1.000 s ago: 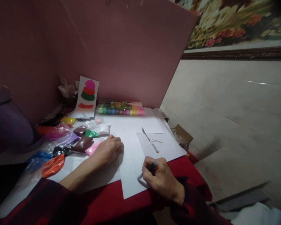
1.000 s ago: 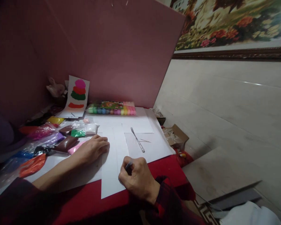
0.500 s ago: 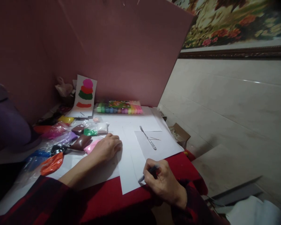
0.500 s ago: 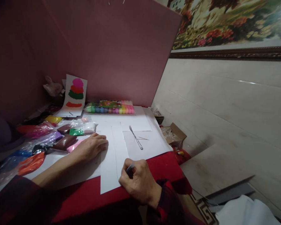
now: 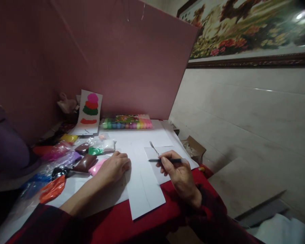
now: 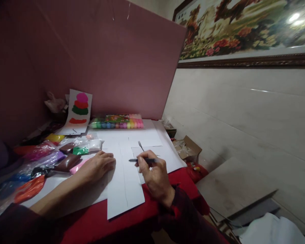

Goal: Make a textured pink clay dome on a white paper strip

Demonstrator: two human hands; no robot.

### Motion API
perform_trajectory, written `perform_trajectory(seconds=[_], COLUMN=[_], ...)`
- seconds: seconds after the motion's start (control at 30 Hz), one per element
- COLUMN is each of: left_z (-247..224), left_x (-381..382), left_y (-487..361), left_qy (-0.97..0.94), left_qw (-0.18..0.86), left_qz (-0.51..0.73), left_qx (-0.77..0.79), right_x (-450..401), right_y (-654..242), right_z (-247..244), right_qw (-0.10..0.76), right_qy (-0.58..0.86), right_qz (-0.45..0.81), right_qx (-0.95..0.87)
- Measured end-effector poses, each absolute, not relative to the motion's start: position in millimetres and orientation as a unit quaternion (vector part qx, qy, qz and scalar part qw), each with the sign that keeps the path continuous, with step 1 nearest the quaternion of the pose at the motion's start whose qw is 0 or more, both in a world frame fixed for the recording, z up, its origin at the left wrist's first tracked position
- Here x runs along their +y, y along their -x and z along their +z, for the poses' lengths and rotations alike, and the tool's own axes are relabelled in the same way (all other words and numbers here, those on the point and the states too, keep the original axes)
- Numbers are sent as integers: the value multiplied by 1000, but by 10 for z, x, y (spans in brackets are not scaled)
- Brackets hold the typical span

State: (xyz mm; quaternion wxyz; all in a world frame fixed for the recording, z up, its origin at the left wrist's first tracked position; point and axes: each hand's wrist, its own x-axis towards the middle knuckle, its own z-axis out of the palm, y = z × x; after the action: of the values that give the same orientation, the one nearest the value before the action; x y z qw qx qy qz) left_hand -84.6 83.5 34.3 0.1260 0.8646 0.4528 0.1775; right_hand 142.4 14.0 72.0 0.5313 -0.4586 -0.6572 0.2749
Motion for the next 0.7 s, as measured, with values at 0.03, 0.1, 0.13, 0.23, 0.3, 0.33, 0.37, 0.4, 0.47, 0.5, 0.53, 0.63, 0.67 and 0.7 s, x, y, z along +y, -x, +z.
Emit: perform_trajectory(seconds=[0.03,0.1,0.13,0.23,0.3,0.33,0.37,0.4,0.47,0.5,0.53,0.63,0.67,0.7], left_z=[344,341,338,331,338,344,349,349,324,295,254,97,54,26], left_x=[838,845,848,853,849,844,838,832,823,823,828,879,903,928], left_y=[846,847,848,849,846,844,841,839,839,844,852,897,916,933], left_qy=[-867,-873,-874,-875,-875,-874,-873,-871,-871,-870,-867,-805,-783,-769], left_qw=[122,115,111,103,99,97,94,92,87,90,95,102,115,133], left_qz=[171,160,157,154,156,157,155,152,161,172,186,302,350,390], left_qx=[452,447,447,447,447,449,453,457,456,453,453,500,501,489], right_x=[246,481,606,972,1180,1264,1332,1382,1432,1435,1428,1378,1361,1346], right_y=[-1419,-1390,-1367,-1284,-1243,-1232,-1229,-1234,-1258,-1274,-1289,-1316,-1317,-1314], right_z=[732,751,758,744,691,647,592,528,391,328,275,197,195,201], right_qw=[537,538,535,536,531,532,535,542,564,570,560,544,545,548], right_qy=[451,435,432,441,438,432,424,416,411,410,403,397,397,397], right_qz=[289,325,341,309,255,227,199,173,125,105,99,106,109,111], right_qx=[-651,-644,-641,-650,-679,-692,-704,-709,-705,-704,-717,-732,-730,-728])
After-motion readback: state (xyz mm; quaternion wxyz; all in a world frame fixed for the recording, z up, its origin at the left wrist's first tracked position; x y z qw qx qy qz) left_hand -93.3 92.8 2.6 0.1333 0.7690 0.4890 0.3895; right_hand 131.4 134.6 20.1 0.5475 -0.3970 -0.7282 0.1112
